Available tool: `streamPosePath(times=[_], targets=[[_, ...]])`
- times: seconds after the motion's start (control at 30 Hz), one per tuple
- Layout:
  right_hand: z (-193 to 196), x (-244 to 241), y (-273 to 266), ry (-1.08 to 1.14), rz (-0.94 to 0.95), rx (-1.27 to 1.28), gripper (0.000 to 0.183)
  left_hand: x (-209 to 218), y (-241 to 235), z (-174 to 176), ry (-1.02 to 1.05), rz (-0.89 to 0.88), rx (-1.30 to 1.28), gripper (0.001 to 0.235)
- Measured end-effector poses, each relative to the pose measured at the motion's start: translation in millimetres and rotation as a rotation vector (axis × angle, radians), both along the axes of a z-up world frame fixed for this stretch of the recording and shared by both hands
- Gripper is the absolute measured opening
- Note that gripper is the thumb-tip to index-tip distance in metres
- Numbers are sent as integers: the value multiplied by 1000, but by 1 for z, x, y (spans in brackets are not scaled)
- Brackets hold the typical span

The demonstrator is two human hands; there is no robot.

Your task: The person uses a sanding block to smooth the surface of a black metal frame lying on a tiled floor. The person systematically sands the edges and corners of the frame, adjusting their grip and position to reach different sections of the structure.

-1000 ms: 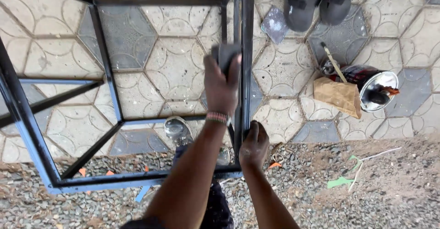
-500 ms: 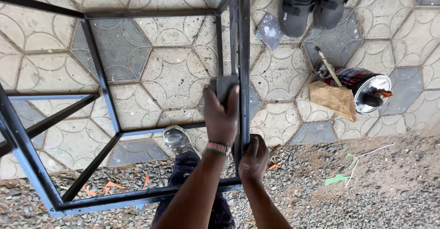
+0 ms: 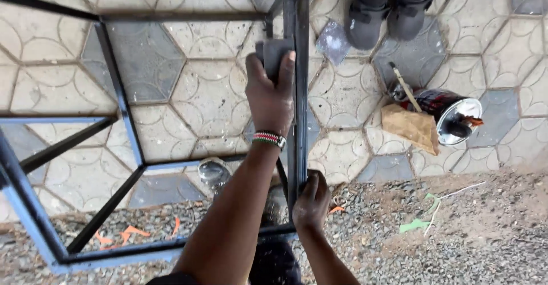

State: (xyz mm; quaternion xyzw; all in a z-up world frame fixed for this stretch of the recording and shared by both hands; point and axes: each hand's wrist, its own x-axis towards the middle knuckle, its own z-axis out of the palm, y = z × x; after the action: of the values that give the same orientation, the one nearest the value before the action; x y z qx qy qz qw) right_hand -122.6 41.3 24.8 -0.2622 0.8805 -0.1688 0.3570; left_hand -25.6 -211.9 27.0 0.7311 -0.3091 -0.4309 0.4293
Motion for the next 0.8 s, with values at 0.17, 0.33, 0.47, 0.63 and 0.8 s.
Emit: streamPosePath(times=[0.17, 0.33, 0.47, 0.63, 0.8], targets=[[-2, -3, -1, -55, 26, -70, 52, 3, 160, 15, 61, -111, 191, 42], [-8, -9, -2, -10, 169, -110, 54, -4, 207, 7, -43, -129, 380, 49], [-17, -10, 18, -77, 50, -126, 54, -10, 131, 4, -60, -87, 238, 42], [-28, -13, 22, -90, -1, -106, 52, -10, 149, 9, -55, -54, 71, 35], [-20, -14, 12, -75, 76, -78, 51, -17, 205, 17, -108, -81, 333, 35]])
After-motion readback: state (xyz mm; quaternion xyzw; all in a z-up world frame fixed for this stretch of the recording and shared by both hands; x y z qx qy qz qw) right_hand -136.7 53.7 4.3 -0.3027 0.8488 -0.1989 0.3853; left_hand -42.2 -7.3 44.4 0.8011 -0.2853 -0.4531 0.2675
